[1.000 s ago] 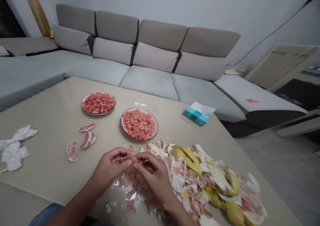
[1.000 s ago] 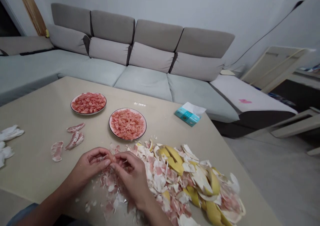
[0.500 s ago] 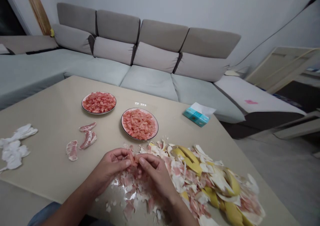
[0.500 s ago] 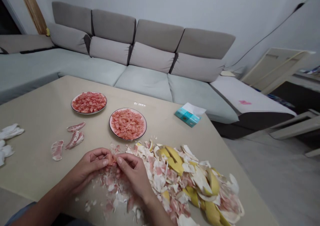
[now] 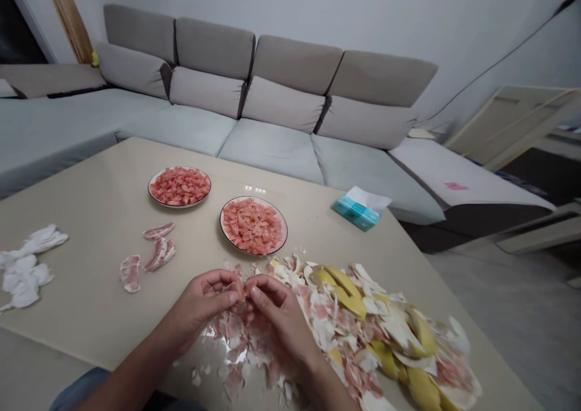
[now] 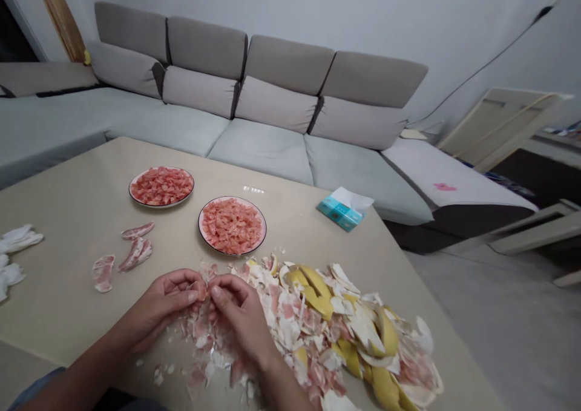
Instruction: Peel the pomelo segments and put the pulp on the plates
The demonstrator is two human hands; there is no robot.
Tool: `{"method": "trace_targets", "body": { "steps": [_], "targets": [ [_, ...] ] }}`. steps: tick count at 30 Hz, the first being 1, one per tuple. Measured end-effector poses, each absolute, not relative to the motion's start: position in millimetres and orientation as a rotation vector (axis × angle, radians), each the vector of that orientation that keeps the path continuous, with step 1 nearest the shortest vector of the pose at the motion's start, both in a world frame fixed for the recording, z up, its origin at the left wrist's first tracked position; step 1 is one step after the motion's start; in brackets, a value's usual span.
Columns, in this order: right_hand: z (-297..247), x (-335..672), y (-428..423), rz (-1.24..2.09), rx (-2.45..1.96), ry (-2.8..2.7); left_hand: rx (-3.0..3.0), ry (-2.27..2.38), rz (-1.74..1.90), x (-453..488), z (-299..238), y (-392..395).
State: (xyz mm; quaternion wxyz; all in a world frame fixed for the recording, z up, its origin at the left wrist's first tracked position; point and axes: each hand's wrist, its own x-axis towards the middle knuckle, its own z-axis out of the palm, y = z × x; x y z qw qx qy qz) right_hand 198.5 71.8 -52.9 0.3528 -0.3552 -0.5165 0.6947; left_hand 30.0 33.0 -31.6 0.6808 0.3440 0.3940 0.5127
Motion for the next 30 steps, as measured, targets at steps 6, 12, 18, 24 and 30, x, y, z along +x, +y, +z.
{"method": "trace_targets", "body": {
  "steps": [6,12,18,24,30],
  "targets": [
    [-48,198,74,1.852,-0.803,-1.084,0.686,0.870,1.152,27,-33,33],
    [-47,203,78,1.675,-0.920,-1.185,0.708,0.918,1.158,30,-33,35],
    [-44,211,100,1.013,-1.103,-1.567,0.748,0.972,1.227,28,-42,40],
    [-26,198,147,0.608,-1.141,-1.806,0.749,1.045,1.313,26,-55,47],
    [-10,188,121,0.821,-1.061,-1.968,0.746,1.003,1.320,22,-51,44]
  ]
}}
